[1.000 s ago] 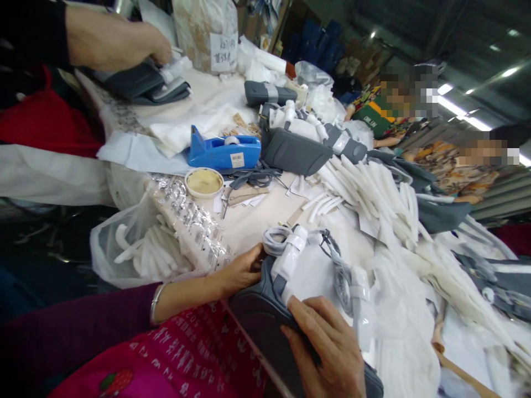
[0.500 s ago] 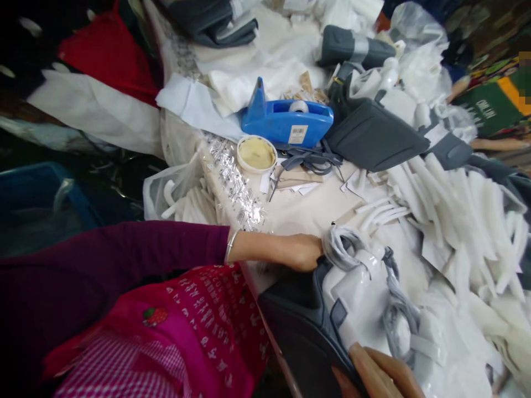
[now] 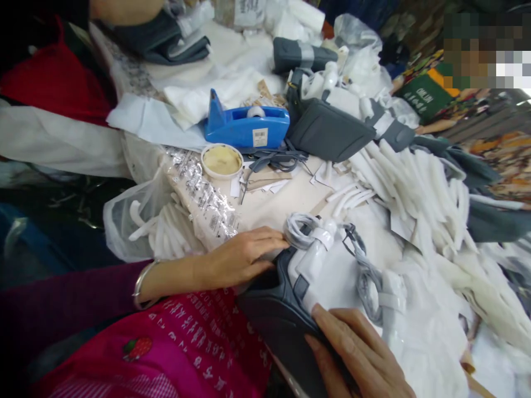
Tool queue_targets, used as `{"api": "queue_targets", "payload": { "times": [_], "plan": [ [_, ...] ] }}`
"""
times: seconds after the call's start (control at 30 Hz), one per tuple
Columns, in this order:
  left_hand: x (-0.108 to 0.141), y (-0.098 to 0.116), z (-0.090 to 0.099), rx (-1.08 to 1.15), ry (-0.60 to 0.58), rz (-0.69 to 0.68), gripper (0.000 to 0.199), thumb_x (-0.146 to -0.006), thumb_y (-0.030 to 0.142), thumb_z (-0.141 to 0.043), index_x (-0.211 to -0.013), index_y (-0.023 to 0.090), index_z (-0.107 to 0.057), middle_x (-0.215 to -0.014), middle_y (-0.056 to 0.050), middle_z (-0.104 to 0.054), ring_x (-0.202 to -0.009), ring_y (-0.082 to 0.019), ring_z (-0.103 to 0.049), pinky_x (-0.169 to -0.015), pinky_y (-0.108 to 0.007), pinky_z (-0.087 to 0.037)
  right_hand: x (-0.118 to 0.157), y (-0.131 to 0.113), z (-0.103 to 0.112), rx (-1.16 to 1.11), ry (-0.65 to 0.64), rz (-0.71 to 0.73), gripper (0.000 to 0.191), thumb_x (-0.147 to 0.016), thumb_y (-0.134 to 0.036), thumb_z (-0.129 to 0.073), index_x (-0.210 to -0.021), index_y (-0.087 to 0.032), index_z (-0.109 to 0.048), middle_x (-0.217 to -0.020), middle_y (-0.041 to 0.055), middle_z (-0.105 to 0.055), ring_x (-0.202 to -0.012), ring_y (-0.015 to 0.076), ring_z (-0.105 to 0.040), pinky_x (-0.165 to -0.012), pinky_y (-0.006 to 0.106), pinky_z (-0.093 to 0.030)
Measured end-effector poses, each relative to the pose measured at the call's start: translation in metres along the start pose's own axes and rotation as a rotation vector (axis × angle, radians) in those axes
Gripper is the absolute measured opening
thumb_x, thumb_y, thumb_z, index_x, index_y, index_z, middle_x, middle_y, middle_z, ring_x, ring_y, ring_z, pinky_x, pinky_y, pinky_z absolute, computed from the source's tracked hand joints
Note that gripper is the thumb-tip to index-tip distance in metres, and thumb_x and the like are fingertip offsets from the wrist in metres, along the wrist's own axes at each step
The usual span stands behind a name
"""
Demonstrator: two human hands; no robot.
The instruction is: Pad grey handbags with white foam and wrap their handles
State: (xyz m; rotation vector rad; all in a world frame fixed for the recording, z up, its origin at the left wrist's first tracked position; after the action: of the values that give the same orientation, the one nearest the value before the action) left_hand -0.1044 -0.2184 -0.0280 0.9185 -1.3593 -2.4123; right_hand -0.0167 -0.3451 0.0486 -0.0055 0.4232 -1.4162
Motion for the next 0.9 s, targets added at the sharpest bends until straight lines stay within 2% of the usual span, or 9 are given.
{"api": "queue_targets", "payload": {
  "times": [0.07,0.17,0.27,0.4,0.47,0.57,0.7,0.83,0.9],
  "plan": [
    [0.009,0.017,0.002,0.070,0.008,-0.094,0.037,-0.084,0.007,-0.049,-0.119,0.014,-0.057,-0.120,-0.013,-0.060,-0.118,-0.023,-0.050,-0.105,-0.037,-0.038,-0.004,-0.005,-0.002,-0.013,-0.009,0.033,0.032,-0.084,-0.017,-0.060,-0.115,-0.022,-0.062,-0.093,0.0055,-0.068,-0.080,0.0186,-0.065,-0.067,0.028,-0.052],
    [0.011,0.025,0.002,0.131,0.034,-0.072,0.039,-0.081,0.005,-0.051,-0.118,0.016,-0.059,-0.118,-0.011,-0.061,-0.120,-0.024,-0.048,-0.107,-0.039,-0.035,-0.009,-0.009,-0.005,-0.076,-0.046,0.060,0.030,-0.084,-0.013,-0.058,-0.114,-0.020,-0.060,-0.088,0.0049,-0.066,-0.079,0.0169,-0.062,-0.066,0.028,-0.050],
    [0.003,0.016,-0.003,0.237,0.017,0.096,0.036,-0.078,0.006,-0.056,-0.111,0.018,-0.063,-0.116,-0.009,-0.061,-0.117,-0.024,-0.050,-0.104,-0.036,-0.038,-0.013,-0.002,-0.007,-0.142,-0.110,-0.002,0.025,-0.087,-0.017,-0.054,-0.112,-0.018,-0.060,-0.082,0.0048,-0.062,-0.079,0.0172,-0.058,-0.067,0.029,-0.048],
    [0.000,0.004,-0.030,0.650,-0.122,0.410,0.040,-0.078,0.013,-0.061,-0.117,0.020,-0.058,-0.113,-0.007,-0.065,-0.096,-0.020,-0.062,-0.081,-0.025,-0.050,-0.016,0.004,-0.006,-0.198,-0.213,-0.098,0.033,-0.086,-0.016,-0.052,-0.119,-0.019,-0.055,-0.095,0.0065,-0.059,-0.086,0.0184,-0.057,-0.076,0.031,-0.046],
    [0.001,0.005,-0.039,0.830,-0.120,0.470,0.046,-0.075,0.011,-0.065,-0.118,0.021,-0.055,-0.114,-0.008,-0.065,-0.091,-0.019,-0.065,-0.072,-0.021,-0.051,-0.016,0.004,-0.005,-0.249,-0.249,-0.120,0.034,-0.087,-0.015,-0.051,-0.120,-0.022,-0.053,-0.099,0.0054,-0.057,-0.086,0.0177,-0.057,-0.079,0.031,-0.045],
    [0.001,0.002,-0.043,0.942,-0.042,0.491,0.049,-0.069,0.006,-0.069,-0.114,0.021,-0.055,-0.118,-0.010,-0.065,-0.093,-0.020,-0.066,-0.070,-0.020,-0.052,-0.016,0.007,-0.002,-0.260,-0.241,-0.111,0.028,-0.088,-0.016,-0.051,-0.114,-0.025,-0.056,-0.093,0.0033,-0.058,-0.081,0.0173,-0.058,-0.074,0.029,-0.043],
    [0.008,-0.016,-0.042,0.963,0.090,0.553,0.050,-0.066,0.005,-0.072,-0.109,0.024,-0.055,-0.120,-0.008,-0.065,-0.094,-0.019,-0.067,-0.067,-0.019,-0.055,-0.015,0.009,0.000,-0.156,-0.139,-0.039,0.022,-0.088,-0.020,-0.052,-0.108,-0.023,-0.058,-0.080,0.0038,-0.062,-0.068,0.0182,-0.055,-0.061,0.029,-0.038],
    [0.014,-0.035,-0.032,0.888,0.290,0.620,0.059,-0.054,0.007,-0.080,-0.105,0.025,-0.056,-0.099,-0.001,-0.072,-0.075,-0.016,-0.069,-0.061,-0.020,-0.057,-0.016,0.010,-0.006,-0.057,-0.079,-0.084,0.019,-0.089,-0.032,-0.051,-0.096,-0.019,-0.062,-0.074,0.0069,-0.067,-0.068,0.0224,-0.058,-0.066,0.035,-0.043],
    [0.015,-0.038,-0.026,0.817,0.379,0.640,0.055,-0.054,0.012,-0.081,-0.103,0.023,-0.059,-0.087,0.002,-0.072,-0.065,-0.014,-0.068,-0.057,-0.019,-0.057,-0.010,0.009,0.004,-0.049,0.031,-0.114,0.021,-0.088,-0.034,-0.052,-0.091,-0.017,-0.063,-0.081,0.0091,-0.069,-0.076,0.0242,-0.059,-0.071,0.038,-0.046]
  ]
}}
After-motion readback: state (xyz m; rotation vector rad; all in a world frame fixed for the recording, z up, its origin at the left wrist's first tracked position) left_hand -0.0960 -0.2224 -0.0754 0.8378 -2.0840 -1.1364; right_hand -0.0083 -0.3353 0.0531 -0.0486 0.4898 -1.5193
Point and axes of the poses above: each hand's wrist, its own x-axis away from the middle knuckle, its own z-axis out of the back of the hand, y = z × x, the point moved 10 cm from there along -x, towards the middle knuckle
